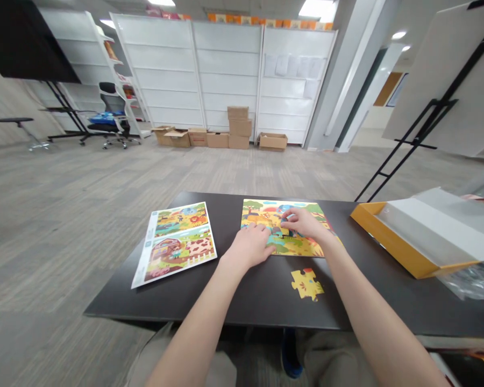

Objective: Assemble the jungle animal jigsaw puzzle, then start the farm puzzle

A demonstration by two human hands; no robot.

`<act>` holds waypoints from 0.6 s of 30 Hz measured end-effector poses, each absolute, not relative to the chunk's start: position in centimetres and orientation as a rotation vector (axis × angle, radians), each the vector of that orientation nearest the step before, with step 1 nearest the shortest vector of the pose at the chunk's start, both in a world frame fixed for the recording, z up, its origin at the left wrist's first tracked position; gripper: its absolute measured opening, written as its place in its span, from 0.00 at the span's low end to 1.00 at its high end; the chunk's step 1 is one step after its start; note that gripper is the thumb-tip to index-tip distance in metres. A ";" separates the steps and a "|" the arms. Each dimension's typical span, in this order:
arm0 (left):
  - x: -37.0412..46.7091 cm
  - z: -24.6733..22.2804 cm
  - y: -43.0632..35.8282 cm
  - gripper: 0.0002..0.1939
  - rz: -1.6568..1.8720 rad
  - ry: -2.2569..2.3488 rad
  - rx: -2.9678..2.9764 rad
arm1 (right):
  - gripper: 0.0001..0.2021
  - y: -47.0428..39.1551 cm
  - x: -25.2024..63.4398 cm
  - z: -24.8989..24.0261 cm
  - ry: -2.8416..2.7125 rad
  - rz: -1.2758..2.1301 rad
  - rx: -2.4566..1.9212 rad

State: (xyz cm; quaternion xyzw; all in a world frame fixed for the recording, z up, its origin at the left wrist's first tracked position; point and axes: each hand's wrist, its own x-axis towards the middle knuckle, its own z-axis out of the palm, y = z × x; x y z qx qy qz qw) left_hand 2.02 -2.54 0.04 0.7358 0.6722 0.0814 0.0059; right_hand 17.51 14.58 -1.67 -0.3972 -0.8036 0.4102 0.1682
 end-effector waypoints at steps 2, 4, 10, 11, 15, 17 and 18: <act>2.0 -0.2 -2.5 0.18 0.268 2.113 2.305 | 0.13 14.8 17.7 -2.0 -2.327 1.101 -1.079; 2.0 -0.3 -2.4 0.18 0.272 2.123 2.298 | 0.12 14.9 17.9 -2.2 -2.366 1.026 -1.046; 2.5 -0.5 -2.4 0.22 0.338 2.128 2.280 | 0.10 14.8 17.7 -2.3 -2.506 0.748 -1.033; 2.6 -0.6 -2.4 0.23 0.349 2.125 2.282 | 0.10 14.6 17.6 -2.3 -2.523 0.717 -1.030; 2.7 -0.9 -2.3 0.23 0.340 2.122 2.287 | 0.11 14.1 17.6 -1.9 -2.588 0.637 -1.012; 2.7 -0.9 -2.3 0.22 0.346 2.121 2.283 | 0.12 14.1 18.0 -1.7 -2.621 0.630 -0.996; 2.7 -0.9 -2.3 0.22 0.350 2.119 2.280 | 0.13 14.2 18.2 -1.5 -2.635 0.633 -0.989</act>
